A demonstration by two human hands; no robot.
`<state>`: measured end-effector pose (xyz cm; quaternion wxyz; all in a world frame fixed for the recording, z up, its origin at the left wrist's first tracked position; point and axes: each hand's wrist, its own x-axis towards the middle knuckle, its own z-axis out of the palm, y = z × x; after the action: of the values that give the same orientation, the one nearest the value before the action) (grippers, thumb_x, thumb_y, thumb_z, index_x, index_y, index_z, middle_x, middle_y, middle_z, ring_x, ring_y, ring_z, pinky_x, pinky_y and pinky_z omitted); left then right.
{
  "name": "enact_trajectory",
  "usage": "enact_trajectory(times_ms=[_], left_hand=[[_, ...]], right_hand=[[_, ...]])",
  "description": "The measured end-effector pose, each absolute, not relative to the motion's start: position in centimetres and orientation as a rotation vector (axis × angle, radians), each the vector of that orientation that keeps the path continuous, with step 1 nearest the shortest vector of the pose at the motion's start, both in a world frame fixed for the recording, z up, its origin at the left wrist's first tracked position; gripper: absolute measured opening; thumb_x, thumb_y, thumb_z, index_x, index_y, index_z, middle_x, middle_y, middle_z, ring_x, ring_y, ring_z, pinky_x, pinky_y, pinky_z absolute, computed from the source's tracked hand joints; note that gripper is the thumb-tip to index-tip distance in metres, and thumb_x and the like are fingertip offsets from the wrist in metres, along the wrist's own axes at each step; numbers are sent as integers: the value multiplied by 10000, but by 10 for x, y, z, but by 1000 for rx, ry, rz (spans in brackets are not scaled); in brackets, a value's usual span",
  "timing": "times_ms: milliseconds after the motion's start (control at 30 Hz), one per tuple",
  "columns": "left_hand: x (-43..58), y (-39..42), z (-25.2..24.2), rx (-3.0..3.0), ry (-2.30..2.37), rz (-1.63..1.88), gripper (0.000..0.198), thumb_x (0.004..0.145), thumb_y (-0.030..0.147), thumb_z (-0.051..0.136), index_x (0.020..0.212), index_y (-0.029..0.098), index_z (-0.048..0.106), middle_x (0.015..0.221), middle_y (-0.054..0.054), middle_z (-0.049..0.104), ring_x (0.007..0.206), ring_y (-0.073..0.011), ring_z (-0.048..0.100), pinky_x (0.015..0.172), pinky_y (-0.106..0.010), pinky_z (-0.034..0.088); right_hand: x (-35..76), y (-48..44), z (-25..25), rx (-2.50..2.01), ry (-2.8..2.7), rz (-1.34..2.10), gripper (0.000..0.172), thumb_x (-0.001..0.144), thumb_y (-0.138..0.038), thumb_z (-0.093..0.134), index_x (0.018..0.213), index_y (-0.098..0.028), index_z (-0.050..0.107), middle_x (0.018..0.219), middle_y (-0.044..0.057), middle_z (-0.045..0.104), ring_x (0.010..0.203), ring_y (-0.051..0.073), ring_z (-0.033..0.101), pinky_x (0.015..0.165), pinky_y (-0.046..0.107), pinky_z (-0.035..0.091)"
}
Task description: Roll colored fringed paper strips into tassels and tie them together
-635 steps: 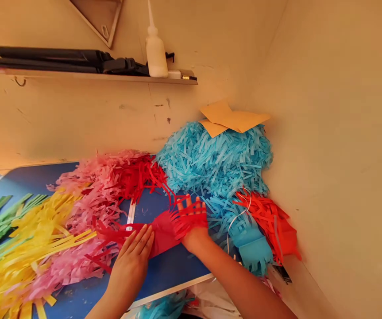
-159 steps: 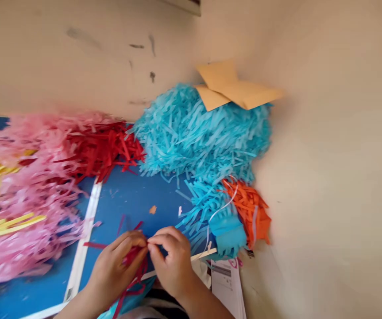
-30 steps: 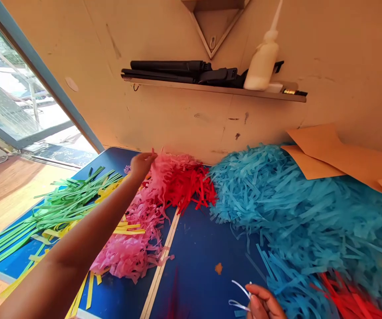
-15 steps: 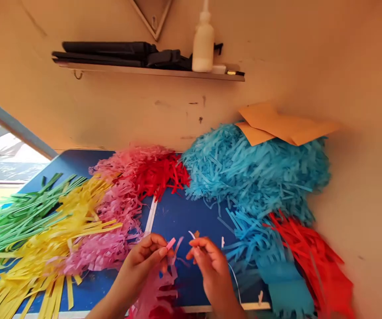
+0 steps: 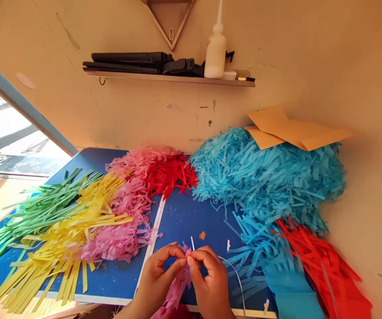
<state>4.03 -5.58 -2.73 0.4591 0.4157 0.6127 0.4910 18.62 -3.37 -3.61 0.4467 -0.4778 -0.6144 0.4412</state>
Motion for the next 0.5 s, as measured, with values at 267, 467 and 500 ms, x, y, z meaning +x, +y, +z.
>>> enact_trajectory(times_ms=[267,467,500], left_hand=[[35,-53,-31,592,880,1038,287,722,403,797,737,165,639,690,-13,649,625,-116,525,600,-218,369],[37,-50,-35,580,833,1054,293,732,405,796,738,175,614,721,3,626,683,-119,543,654,-220,389],[38,-50,-37,580,859,1058,307,722,416,801,729,176,609,705,10,613,668,-115,529,644,-217,383]], right_hand=[[192,-23,-26,-1075,-1331,1625,260,805,-396,697,655,-186,675,634,-20,541,588,133,508,596,234,422],[191,-25,-33,-1085,-1316,1655,261,854,-385,632,689,-182,637,618,-26,519,595,133,487,602,240,411],[191,-25,-35,-1100,-1357,1615,256,866,-378,615,703,-183,637,638,-21,531,605,136,496,602,240,413]])
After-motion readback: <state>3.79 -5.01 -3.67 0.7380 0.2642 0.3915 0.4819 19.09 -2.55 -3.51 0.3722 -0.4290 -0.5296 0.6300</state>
